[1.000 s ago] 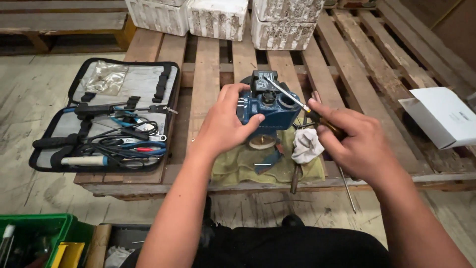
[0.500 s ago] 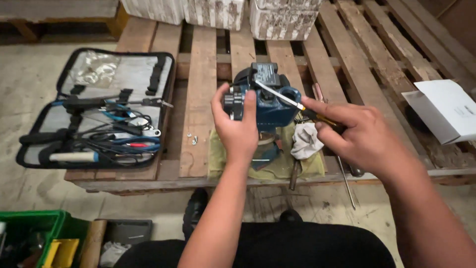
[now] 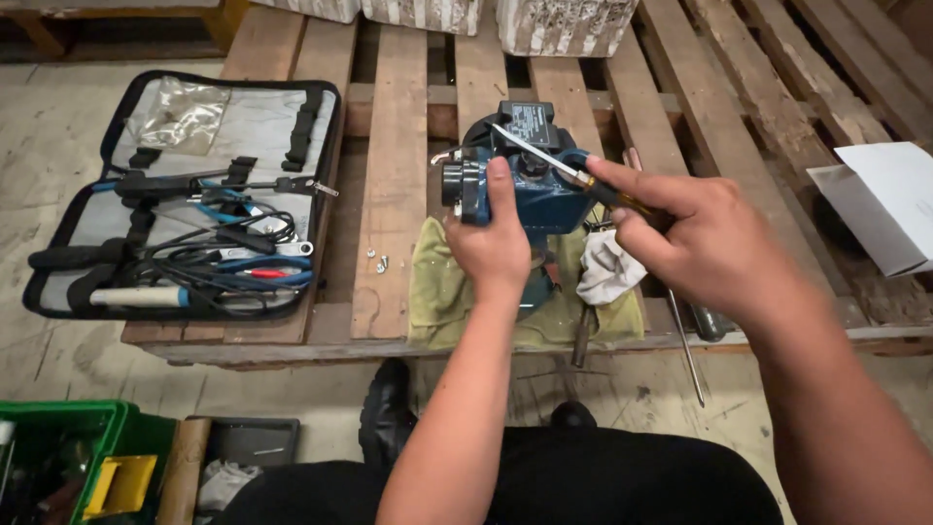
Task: Cleaning a pump core with a cloth and reassembling it by tightening screws with a screwdriver on a wooden pallet.
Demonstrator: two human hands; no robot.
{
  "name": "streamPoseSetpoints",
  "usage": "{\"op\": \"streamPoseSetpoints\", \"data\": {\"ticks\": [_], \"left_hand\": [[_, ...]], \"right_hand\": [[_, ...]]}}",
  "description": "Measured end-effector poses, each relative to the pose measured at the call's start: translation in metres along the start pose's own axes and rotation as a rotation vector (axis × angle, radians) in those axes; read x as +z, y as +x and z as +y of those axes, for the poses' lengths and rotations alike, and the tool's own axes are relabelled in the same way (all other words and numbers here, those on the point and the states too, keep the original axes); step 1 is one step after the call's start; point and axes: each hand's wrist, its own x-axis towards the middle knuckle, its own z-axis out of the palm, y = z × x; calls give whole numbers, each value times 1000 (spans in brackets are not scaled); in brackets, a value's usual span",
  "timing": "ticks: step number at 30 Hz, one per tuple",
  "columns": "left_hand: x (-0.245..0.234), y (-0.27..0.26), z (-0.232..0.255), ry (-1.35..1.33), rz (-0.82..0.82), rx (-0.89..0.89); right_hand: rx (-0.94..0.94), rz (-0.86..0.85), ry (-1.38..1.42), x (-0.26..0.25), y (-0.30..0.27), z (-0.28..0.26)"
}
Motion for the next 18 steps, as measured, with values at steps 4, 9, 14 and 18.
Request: {"op": "streamPoseSetpoints", "data": {"ticks": [4, 9, 14, 18], "left_hand": [[1, 12, -17, -133, -77, 170], [2, 34, -22, -137, -77, 361], [11, 53, -20, -98, -167, 129], [5, 54, -22, -91, -202, 170]], "right_hand": [[-10, -9, 9, -5, -5, -5], [78, -91, -89, -12, -12, -31], [131, -184, -348, 2, -8, -46], [232, -281, -287, -9, -2, -70]]}}
